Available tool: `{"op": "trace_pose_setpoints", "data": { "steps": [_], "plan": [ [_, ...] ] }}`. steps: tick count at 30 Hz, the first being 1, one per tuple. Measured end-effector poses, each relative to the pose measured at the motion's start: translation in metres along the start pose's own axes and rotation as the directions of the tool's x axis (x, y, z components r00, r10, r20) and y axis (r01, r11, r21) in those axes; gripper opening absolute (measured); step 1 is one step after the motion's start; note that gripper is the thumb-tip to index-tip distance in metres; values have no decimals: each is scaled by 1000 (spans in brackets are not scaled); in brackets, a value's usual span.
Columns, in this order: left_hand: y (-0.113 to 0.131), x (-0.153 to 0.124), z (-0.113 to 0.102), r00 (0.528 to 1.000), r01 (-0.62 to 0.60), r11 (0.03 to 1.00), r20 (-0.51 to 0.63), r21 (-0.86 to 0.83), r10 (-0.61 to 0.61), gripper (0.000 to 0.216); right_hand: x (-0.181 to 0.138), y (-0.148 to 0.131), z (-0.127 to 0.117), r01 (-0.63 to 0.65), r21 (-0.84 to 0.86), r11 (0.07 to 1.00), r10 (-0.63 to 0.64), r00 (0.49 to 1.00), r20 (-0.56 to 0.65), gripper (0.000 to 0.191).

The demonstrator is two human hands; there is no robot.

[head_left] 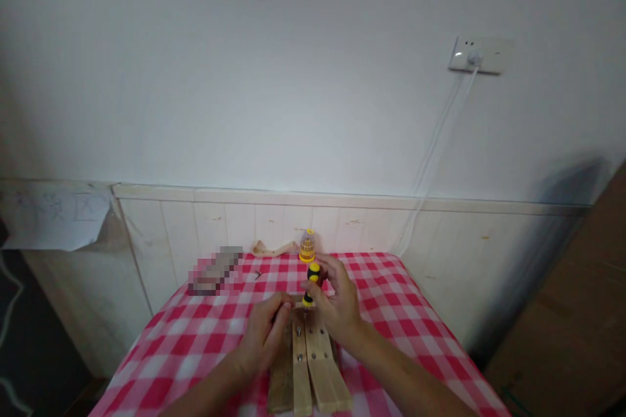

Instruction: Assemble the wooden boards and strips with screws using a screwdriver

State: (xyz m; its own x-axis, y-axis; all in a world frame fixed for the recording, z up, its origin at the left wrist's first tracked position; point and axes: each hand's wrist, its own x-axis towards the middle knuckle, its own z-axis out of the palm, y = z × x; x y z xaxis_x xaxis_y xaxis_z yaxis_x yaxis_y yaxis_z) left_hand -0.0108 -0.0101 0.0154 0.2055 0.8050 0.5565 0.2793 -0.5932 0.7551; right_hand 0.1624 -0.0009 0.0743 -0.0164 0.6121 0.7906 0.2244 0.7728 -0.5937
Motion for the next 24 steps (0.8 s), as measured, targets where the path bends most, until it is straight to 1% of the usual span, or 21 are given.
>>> {"op": "trace_pose_setpoints", "data": {
  "steps": [2,3,6,7,11,13,16,18,21,24],
  "plan": [
    [-4,-9,3,998,67,997,-13,-43,-68,35,-8,5,1,-11,21,1000,11,1000,0,31],
    [-5,-13,3,997,79,995,-2,-55,-79,34,-12,8,1,-22,21,1000,22,1000,-4,29],
    [-8,-20,2,992,86,995,93,-47,-81,31,-22,14,1,-76,5,997,77,997,-26,29],
    [-8,-21,2,989,105,994,113,-40,-100,30,-25,16,1,-88,0,996,88,996,-28,30],
    [-8,-21,4,960,255,967,129,-27,-249,29,-31,21,5,-90,-17,996,90,996,-18,32],
    [-8,-21,5,947,298,954,137,-32,-291,29,-30,22,7,-87,-25,996,87,996,-17,32],
    [-8,-22,8,938,313,950,164,-23,-305,29,-29,22,9,-55,-22,998,55,998,8,33],
    [-10,-23,9,934,318,948,169,16,-316,27,-28,21,9,-37,-16,999,37,999,25,33],
    [-14,-26,10,937,296,952,172,74,-305,24,-26,19,8,-32,-16,999,32,999,33,31],
    [-18,-28,12,942,276,957,170,92,-289,23,-24,17,8,-34,-19,999,35,999,35,30]
  ]
}}
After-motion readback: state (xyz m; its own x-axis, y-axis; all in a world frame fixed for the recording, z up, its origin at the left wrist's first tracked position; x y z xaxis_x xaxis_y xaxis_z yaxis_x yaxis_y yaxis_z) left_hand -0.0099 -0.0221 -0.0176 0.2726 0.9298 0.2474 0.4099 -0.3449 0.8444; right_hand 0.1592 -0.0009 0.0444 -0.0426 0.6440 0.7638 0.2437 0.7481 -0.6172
